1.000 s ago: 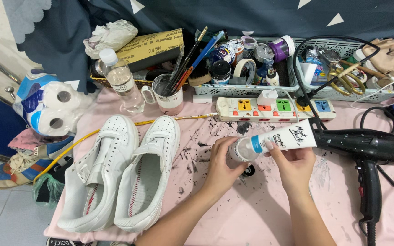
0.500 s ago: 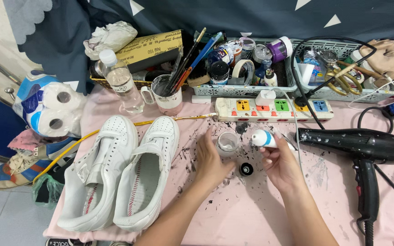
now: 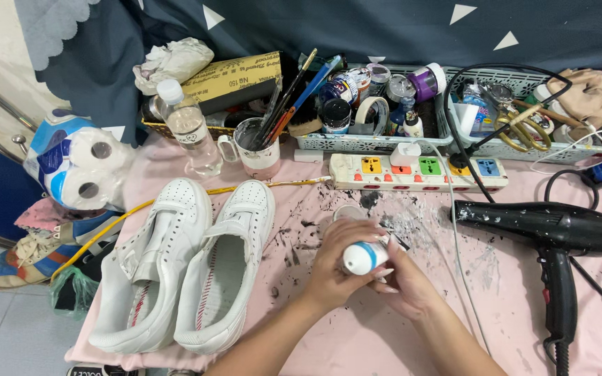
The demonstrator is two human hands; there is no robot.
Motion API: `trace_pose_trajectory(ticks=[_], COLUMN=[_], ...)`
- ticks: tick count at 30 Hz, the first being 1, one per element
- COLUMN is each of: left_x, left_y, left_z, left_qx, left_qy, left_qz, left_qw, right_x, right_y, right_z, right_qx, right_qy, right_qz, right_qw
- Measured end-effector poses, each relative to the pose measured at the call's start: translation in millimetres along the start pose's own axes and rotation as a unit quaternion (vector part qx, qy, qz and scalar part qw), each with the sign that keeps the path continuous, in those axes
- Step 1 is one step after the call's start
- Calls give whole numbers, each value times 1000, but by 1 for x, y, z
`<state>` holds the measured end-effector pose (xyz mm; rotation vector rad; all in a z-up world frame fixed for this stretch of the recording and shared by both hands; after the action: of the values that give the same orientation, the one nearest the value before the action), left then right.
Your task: The person scrubs a white sneaker with a sanding block, then uses a hairdryer to dry it. They then pick up a tube of white paint and squeeze it into a small container.
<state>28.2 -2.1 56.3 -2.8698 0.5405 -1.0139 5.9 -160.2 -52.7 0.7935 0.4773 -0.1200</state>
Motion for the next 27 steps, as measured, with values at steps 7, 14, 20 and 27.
trace_pose_trajectory(ticks=[7,14,20,27], left_x=[6,-4,-1,11], left_y=[-25,-30,-19,-18], left_z=[21,58,52,35], left_qx=[-327,-254,-198,-146], left_qy=[-107,-242,-239,-251], left_qz=[-102,-124,-100,-35], left_qw=[933,928,945,956], right_x=[-12,-29,-29,-31], right_y=[33,54,63,62], right_z=[58,75,70,84], right_qx=[-284,-764,-805,-686], right_qy=[-168,-125,-163,-228], right_qz=[35,-25,-6,-30], right_qw=[943,633,570,690])
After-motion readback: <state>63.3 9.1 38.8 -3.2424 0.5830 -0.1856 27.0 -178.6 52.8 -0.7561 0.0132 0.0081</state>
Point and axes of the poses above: each hand's wrist, its own x-axis towards the middle knuckle, its own y-axis out of the palm, z = x × y, the point moved 6 cm from there along x, towards the middle knuckle, and after that the axes turned 4 degrees about -y, right-handed, at the moved point
